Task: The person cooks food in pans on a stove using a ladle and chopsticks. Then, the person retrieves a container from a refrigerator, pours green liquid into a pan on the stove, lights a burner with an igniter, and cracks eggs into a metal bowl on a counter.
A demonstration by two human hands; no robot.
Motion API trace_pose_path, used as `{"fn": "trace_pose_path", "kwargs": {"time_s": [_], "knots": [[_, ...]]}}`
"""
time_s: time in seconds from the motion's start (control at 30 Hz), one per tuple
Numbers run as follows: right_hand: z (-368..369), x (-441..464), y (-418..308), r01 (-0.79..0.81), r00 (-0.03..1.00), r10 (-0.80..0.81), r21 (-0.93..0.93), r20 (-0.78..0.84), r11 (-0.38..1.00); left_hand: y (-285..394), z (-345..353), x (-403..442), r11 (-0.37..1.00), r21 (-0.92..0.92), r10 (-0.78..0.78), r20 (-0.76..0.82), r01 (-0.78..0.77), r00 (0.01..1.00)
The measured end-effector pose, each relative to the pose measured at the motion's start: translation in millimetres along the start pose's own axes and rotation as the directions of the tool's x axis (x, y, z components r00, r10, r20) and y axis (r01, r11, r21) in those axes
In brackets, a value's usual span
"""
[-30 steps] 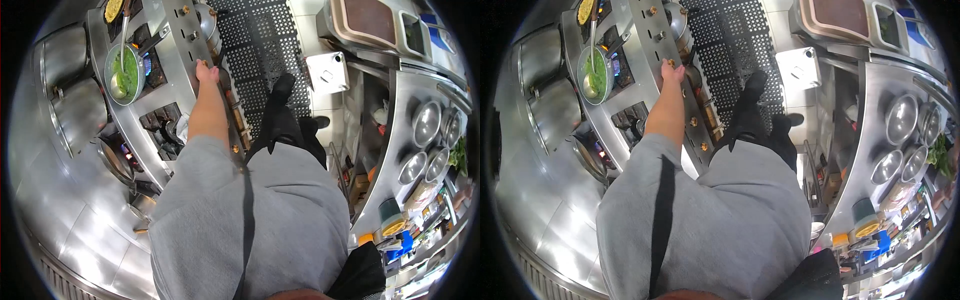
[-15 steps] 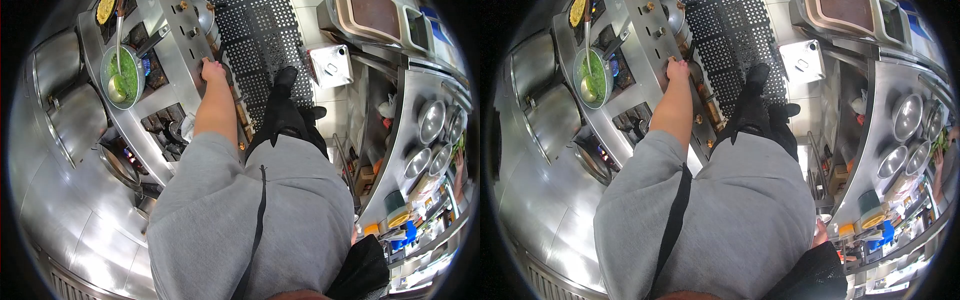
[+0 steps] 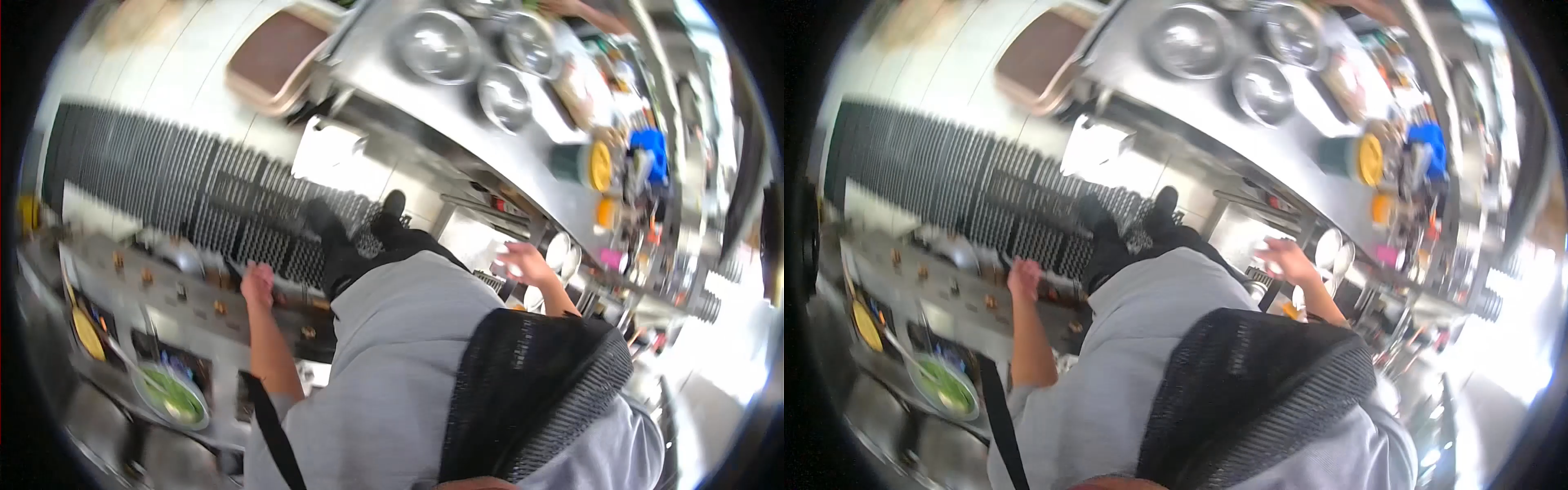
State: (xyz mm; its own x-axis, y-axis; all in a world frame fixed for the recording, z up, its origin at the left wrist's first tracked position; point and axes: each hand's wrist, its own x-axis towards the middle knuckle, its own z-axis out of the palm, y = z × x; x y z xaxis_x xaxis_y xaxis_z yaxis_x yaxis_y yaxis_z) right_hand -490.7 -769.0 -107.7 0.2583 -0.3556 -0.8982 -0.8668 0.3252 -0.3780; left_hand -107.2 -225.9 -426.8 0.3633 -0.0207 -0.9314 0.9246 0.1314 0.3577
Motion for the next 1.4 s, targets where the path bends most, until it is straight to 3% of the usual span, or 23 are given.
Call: {"fn": "trace_pose_path", "kwargs": {"time_s": [0.03, 0.1, 0.2, 0.27, 0.3, 0.33, 0.37, 0.4, 0.47, 0.53, 0.63, 0.7, 0.73, 0.8, 0.87, 0.93, 1.0, 1.17, 1.2, 1.27, 1.3, 1.33, 1.4], "knots": [[26, -12, -40, 0.011, 0.999, -0.010, 0.042, -0.033, 0.999, 1, 41, -22, 0.981, 0.186, -0.077, 0.077, 0.061, 0.994], [45, -20, -77, 0.076, 0.997, -0.074, 0.072, -0.025, 0.994, 7, 140, -102, 0.857, 0.490, -0.015, 0.333, -0.160, 0.943], [64, -5, -103, 0.273, 0.962, -0.272, -0.022, 0.037, 0.962, 8, 268, -205, 0.737, 0.567, -0.194, 0.698, -0.367, 0.689], [71, 2, -118, 0.402, 0.914, -0.397, -0.040, 0.085, 0.915, -3, 330, -258, 0.730, 0.541, -0.329, 0.814, -0.418, 0.478], [73, 2, -124, 0.424, 0.902, -0.420, -0.017, 0.098, 0.906, -14, 355, -276, 0.762, 0.521, -0.351, 0.831, -0.385, 0.431], [73, 1, -130, 0.579, 0.815, -0.577, -0.114, 0.048, 0.807, -25, 377, -291, 0.828, 0.496, -0.371, 0.836, -0.264, 0.405], [70, 0, -135, 0.700, 0.698, -0.716, -0.220, 0.009, 0.680, -36, 396, -299, 0.884, 0.446, -0.361, 0.841, -0.141, 0.403], [67, 1, -140, 0.715, 0.684, -0.729, -0.207, 0.010, 0.668, -42, 413, -306, 0.923, 0.384, -0.347, 0.850, -0.013, 0.397], [51, 0, -144, 0.737, 0.579, -0.813, -0.382, -0.067, 0.557, -46, 437, -317, 0.931, 0.354, -0.282, 0.851, -0.087, 0.443], [28, 1, -145, 0.741, 0.603, -0.797, -0.351, -0.026, 0.572, -49, 454, -332, 0.935, 0.326, -0.219, 0.841, -0.139, 0.495], [0, 14, -152, 0.809, 0.518, -0.849, -0.260, -0.104, 0.526, -44, 475, -341, 0.824, 0.439, -0.129, 0.760, -0.358, 0.637], [-26, 26, -152, 0.570, 0.800, -0.598, 0.376, -0.049, 0.730, -41, 484, -342, 0.834, 0.372, -0.039, 0.776, -0.407, 0.630], [-37, 30, -153, 0.318, 0.891, -0.451, 0.631, 0.056, 0.708, -37, 490, -344, 0.828, 0.317, 0.023, 0.805, -0.463, 0.593], [-53, 32, -152, 0.276, 0.900, -0.427, 0.638, 0.092, 0.719, -28, 499, -349, 0.863, 0.263, 0.041, 0.815, -0.432, 0.577], [-63, 31, -158, 0.242, 0.912, -0.398, 0.657, 0.096, 0.714, -15, 510, -352, 0.647, 0.363, 0.090, 0.837, -0.670, 0.540], [-64, 29, -167, 0.364, 0.895, -0.441, 0.470, 0.062, 0.804, -7, 522, -352, 0.624, 0.403, 0.082, 0.818, -0.670, 0.569], [-65, 31, -179, 0.327, 0.903, -0.422, 0.517, 0.075, 0.791, 0, 534, -348, 0.634, 0.374, 0.167, 0.789, -0.677, 0.592], [-63, 35, -203, 0.217, 0.942, -0.327, 0.611, 0.072, 0.761, -2, 557, -306, 0.600, 0.185, 0.233, 0.890, -0.779, 0.391], [-62, 38, -211, 0.292, 0.937, -0.349, 0.530, 0.007, 0.796, 0, 564, -302, 0.609, 0.192, 0.216, 0.894, -0.770, 0.393], [-62, 49, -226, 0.341, 0.934, -0.353, 0.445, -0.060, 0.828, 1, 577, -291, 0.391, 0.256, 0.212, 0.910, -0.884, 0.357], [-63, 54, -235, 0.486, 0.869, -0.443, 0.205, -0.221, 0.850, 9, 584, -296, 0.264, 0.280, 0.210, 0.917, -0.923, 0.338], [-63, 57, -243, 0.567, 0.762, -0.553, -0.066, -0.336, 0.821, 12, 586, -293, 0.274, 0.294, 0.196, 0.915, -0.916, 0.353], [-69, 54, -251, 0.600, 0.731, -0.590, -0.089, -0.344, 0.795, 22, 590, -287, 0.309, 0.242, 0.216, 0.924, -0.920, 0.316]]}}
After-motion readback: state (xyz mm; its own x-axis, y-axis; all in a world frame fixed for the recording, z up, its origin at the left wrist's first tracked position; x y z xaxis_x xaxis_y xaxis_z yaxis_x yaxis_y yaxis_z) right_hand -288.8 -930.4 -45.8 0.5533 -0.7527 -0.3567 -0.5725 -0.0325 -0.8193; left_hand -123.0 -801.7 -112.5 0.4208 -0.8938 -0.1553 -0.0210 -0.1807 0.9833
